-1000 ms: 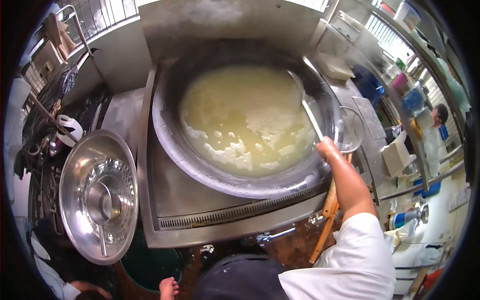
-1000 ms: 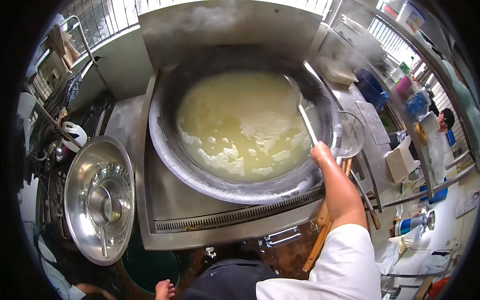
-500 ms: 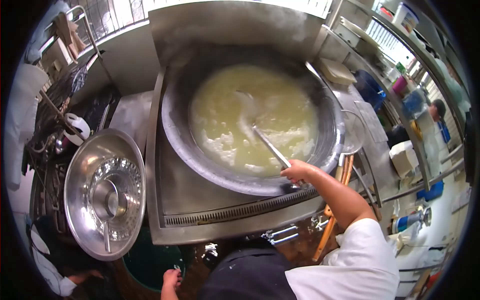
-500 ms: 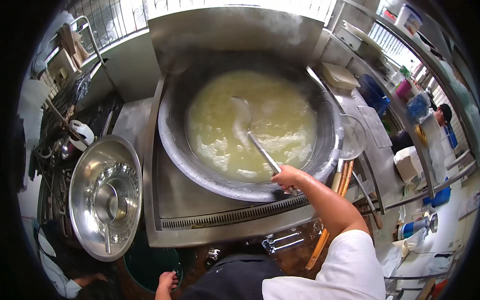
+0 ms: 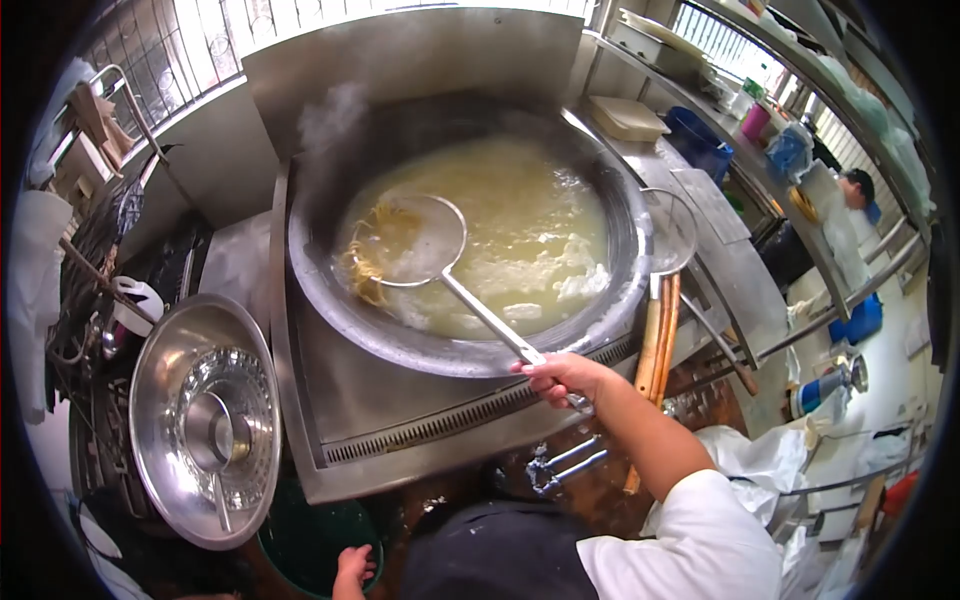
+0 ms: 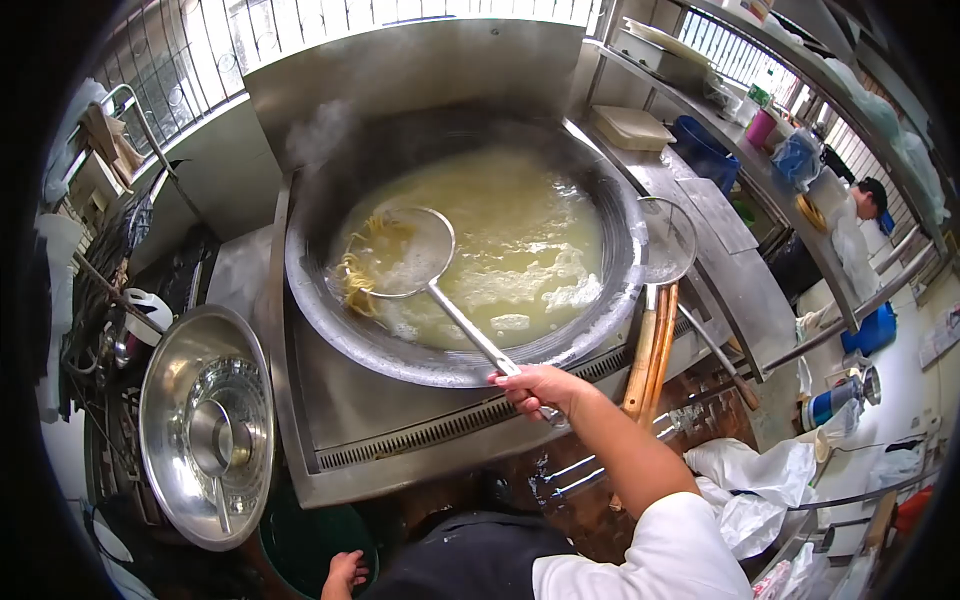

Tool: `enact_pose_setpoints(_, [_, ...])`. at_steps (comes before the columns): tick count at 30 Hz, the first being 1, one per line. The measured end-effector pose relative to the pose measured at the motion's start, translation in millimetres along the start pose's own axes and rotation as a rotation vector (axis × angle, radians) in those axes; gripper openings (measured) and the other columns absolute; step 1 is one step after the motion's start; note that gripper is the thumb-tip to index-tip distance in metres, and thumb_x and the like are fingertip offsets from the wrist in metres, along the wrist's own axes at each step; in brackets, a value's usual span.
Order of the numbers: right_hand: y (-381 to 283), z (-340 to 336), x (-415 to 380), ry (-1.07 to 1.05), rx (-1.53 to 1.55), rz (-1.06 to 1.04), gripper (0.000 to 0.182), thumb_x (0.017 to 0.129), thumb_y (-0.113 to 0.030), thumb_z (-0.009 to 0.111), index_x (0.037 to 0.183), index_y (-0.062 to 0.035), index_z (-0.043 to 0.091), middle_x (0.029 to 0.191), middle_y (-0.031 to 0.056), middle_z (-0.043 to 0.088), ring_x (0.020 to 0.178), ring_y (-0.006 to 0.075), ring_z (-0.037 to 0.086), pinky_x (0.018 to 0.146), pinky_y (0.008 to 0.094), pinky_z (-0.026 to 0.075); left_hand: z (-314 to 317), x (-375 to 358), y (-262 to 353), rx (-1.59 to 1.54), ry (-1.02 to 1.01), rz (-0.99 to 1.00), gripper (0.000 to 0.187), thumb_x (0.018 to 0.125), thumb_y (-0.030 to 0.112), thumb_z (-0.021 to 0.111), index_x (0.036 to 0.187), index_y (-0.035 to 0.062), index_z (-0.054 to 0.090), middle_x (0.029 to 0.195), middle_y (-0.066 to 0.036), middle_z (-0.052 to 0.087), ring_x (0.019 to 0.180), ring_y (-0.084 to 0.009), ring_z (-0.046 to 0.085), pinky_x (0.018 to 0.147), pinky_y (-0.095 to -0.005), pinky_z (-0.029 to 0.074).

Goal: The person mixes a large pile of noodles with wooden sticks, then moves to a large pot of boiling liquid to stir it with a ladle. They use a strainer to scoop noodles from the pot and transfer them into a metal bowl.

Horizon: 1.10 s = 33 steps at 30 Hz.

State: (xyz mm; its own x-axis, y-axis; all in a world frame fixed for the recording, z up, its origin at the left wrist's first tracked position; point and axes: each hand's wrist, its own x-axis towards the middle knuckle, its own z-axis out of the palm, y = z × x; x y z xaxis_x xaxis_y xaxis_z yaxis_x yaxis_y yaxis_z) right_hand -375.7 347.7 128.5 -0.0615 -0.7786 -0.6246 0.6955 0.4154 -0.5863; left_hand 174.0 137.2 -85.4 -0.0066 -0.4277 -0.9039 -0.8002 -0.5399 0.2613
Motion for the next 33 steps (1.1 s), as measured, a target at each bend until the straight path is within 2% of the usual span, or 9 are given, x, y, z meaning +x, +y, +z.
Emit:
enact_pose_setpoints(3, [-4, -15, -23, 0.295, -0.344, -0.076, 0.024, 0.088, -0.022, 0.062, 0.107, -0.0097, 0.054, 0.06, -0.0052, 0.041, 0.043, 0.0064, 0.038, 0.04, 0.0239, 0.035, -2, 5, -6, 0.001, -0.058, -0.007, 0.037, 0.088, 0.029, 0.058, 0.115, 0.0032, 0.053, 0.107, -0.015, 0.062, 0.084, -0.0266, 0.064, 0.063, -0.0398, 0.05])
enact_pose_setpoints(6, [-17, -24, -46, 0.65, -0.889, -0.089, 0.027, 0.081, -0.023, 0.067, 0.098, -0.0044, 0.056, 0.061, 0.0002, 0.048, 0.045, 0.0124, 0.048, 0.043, 0.0282, 0.043, -3, 3, -13, -0.018, -0.027, 0.003, 0.035, 0.089, 0.03, 0.058, 0.112, 0.004, 0.054, 0.104, -0.013, 0.063, 0.081, -0.0254, 0.063, 0.062, -0.0397, 0.049])
enact_pose_setpoints(10, [-28, -4, -36, 0.645, -1.076, 0.091, 0.028, 0.079, -0.022, 0.067, 0.096, -0.0034, 0.055, 0.062, 0.0039, 0.052, 0.049, 0.0145, 0.053, 0.043, 0.0311, 0.045, -3, 10, -39, -0.06, -0.042, -0.006, 0.033, 0.089, 0.03, 0.058, 0.111, 0.0058, 0.055, 0.1, -0.011, 0.062, 0.078, -0.0246, 0.063, 0.062, -0.0389, 0.049])
enact_pose_setpoints(16, [-5, 12, 27, 0.359, -0.504, 0.009, 0.021, 0.083, -0.019, 0.067, 0.1, -0.0111, 0.056, 0.063, -0.0039, 0.047, 0.044, 0.0062, 0.043, 0.039, 0.0257, 0.04, 9, -3, -75, -0.13, -0.016, -0.116, 0.026, 0.088, 0.03, 0.06, 0.103, 0.0084, 0.06, 0.084, -0.005, 0.062, 0.066, -0.0199, 0.061, 0.053, -0.0365, 0.049])
enact_pose_setpoints(18, [0, 27, 36, 0.36, -0.46, -0.022, 0.022, 0.084, -0.02, 0.066, 0.101, -0.011, 0.055, 0.062, -0.0049, 0.046, 0.044, 0.0048, 0.043, 0.038, 0.025, 0.039, 9, -11, -86, -0.047, -0.028, -0.104, 0.027, 0.087, 0.036, 0.062, 0.103, 0.014, 0.06, 0.083, 0.0, 0.062, 0.059, -0.0122, 0.054, 0.045, -0.0269, 0.038])
enact_pose_setpoints(24, [5, 35, 26, 0.077, 0.042, -0.069, 0.03, 0.09, -0.016, 0.059, 0.117, -0.008, 0.05, 0.059, -0.0067, 0.039, 0.042, 0.003, 0.038, 0.037, 0.0181, 0.031, -5, -12, -64, -0.013, -0.035, -0.127, 0.029, 0.086, 0.034, 0.062, 0.103, 0.01, 0.06, 0.084, -0.003, 0.062, 0.062, -0.0173, 0.057, 0.05, -0.0331, 0.043])
enact_pose_setpoints(25, [3, 39, 16, 0.081, 0.071, -0.075, 0.03, 0.091, -0.016, 0.058, 0.119, -0.0079, 0.049, 0.06, -0.0066, 0.039, 0.042, 0.0027, 0.037, 0.037, 0.0172, 0.03, -6, -6, -56, -0.023, 0.003, -0.119, 0.027, 0.088, 0.03, 0.06, 0.103, 0.0083, 0.06, 0.086, -0.005, 0.062, 0.067, -0.0208, 0.061, 0.054, -0.0372, 0.049])
enact_pose_setpoints(30, [0, 14, -18, 0.016, 0.132, -0.093, 0.029, 0.089, -0.019, 0.062, 0.114, -0.0104, 0.052, 0.061, -0.0072, 0.042, 0.042, 0.0031, 0.039, 0.038, 0.0216, 0.033, -10, 4, -5, -0.075, 0.018, 0.039, 0.028, 0.086, 0.028, 0.062, 0.099, 0.0046, 0.059, 0.086, -0.008, 0.061, 0.068, -0.0223, 0.061, 0.052, -0.0365, 0.046])
enact_pose_setpoints(33, [-11, -2, -36, 0.301, -0.254, -0.127, 0.027, 0.087, -0.02, 0.063, 0.11, -0.0083, 0.054, 0.062, -0.0049, 0.045, 0.043, 0.0047, 0.041, 0.039, 0.0237, 0.037, 2, -10, 27, -0.067, 0.038, 0.124, 0.026, 0.084, 0.026, 0.062, 0.094, 0.0031, 0.057, 0.081, -0.008, 0.06, 0.065, -0.0196, 0.059, 0.048, -0.0322, 0.044])
